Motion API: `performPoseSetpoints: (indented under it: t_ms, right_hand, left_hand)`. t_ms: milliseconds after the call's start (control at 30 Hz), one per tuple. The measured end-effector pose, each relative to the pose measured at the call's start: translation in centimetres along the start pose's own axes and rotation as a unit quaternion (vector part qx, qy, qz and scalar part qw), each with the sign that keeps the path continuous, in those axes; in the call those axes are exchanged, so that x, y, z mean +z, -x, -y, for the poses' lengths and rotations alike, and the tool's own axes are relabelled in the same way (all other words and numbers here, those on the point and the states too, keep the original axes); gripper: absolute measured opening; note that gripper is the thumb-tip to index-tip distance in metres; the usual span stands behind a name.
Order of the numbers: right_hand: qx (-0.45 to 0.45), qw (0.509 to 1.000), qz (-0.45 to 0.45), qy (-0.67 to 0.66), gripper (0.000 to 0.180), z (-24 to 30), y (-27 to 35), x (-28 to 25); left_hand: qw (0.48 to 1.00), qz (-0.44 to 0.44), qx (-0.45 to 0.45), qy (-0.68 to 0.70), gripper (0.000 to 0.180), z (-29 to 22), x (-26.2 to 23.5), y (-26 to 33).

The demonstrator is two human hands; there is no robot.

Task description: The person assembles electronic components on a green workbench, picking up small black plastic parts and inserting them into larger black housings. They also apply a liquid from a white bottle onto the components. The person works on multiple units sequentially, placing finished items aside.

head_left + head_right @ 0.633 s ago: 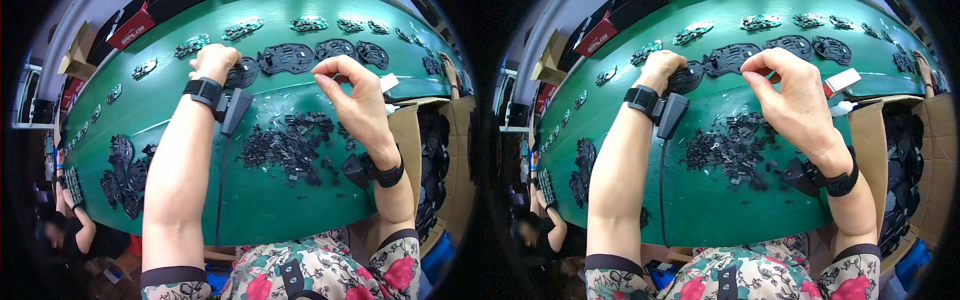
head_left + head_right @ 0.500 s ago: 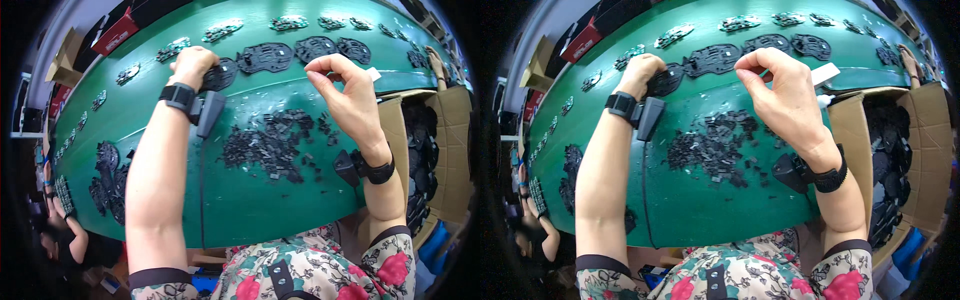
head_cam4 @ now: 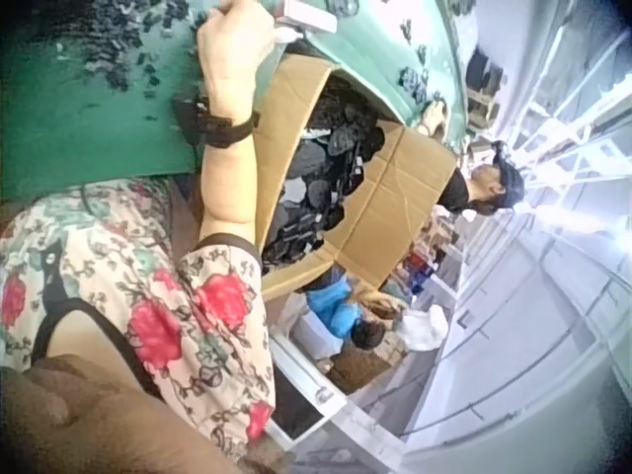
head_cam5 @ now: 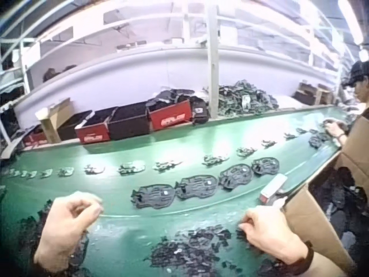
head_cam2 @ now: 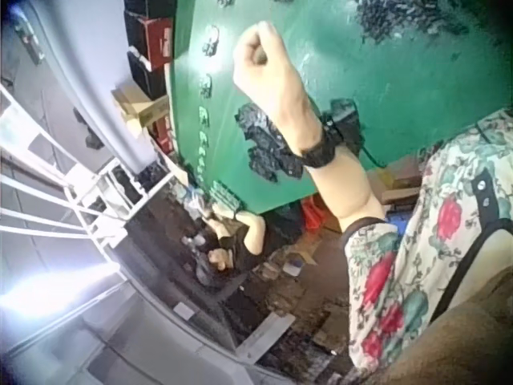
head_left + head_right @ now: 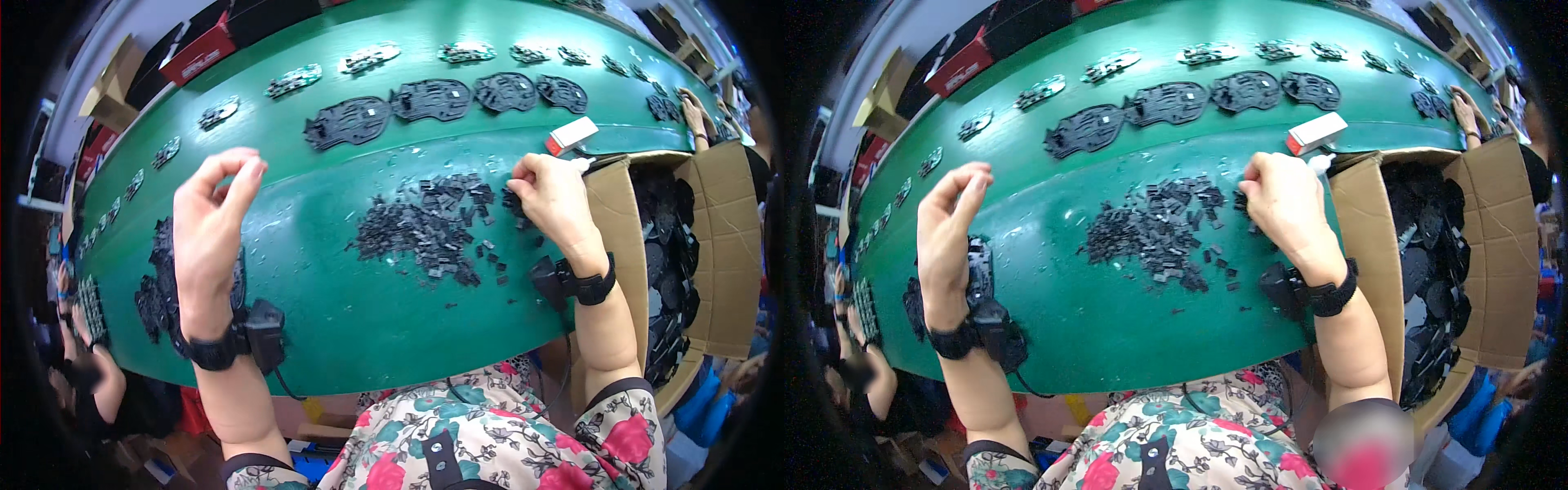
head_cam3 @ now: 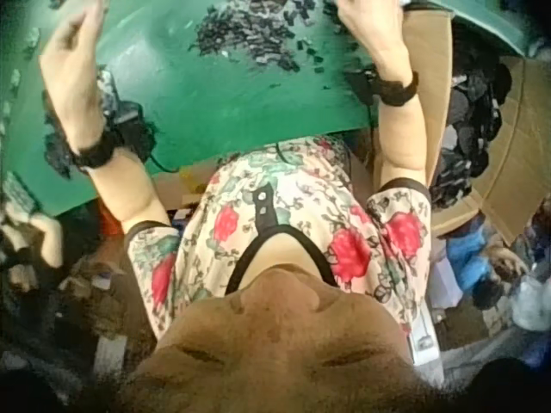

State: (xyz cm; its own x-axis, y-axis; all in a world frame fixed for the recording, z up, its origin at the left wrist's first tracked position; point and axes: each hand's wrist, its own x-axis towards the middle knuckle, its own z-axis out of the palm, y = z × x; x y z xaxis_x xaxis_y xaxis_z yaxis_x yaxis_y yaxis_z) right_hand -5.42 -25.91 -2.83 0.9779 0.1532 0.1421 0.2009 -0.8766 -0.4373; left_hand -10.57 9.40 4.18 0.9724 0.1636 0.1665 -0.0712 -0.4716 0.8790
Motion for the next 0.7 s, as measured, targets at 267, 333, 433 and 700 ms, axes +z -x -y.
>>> performPoseSetpoints:
  t_ms: [267,333,433,700]
  right_hand:
    - [-0.011,0.998,0.004,-0.058,0.009,0.2,-0.3,0.2]
    - [-0.048,0.994,-0.034,-0.091,0.008,1.1,-0.8,-0.7]
    - [-0.146,0.978,-0.052,-0.137,0.009,4.1,-2.3,-1.9]
    - [-0.317,0.942,-0.015,-0.112,0.008,12.6,-11.4,2.2]
  left_hand:
    - [0.964,-0.13,-0.068,-0.221,0.017,4.3,-8.2,7.0]
    - [0.946,-0.099,-0.027,-0.308,0.023,5.6,-8.7,7.7]
    - [0.931,-0.077,0.002,-0.358,0.028,6.3,-8.7,7.5]
    - [0.879,0.055,0.045,-0.471,0.033,9.4,-8.2,4.1]
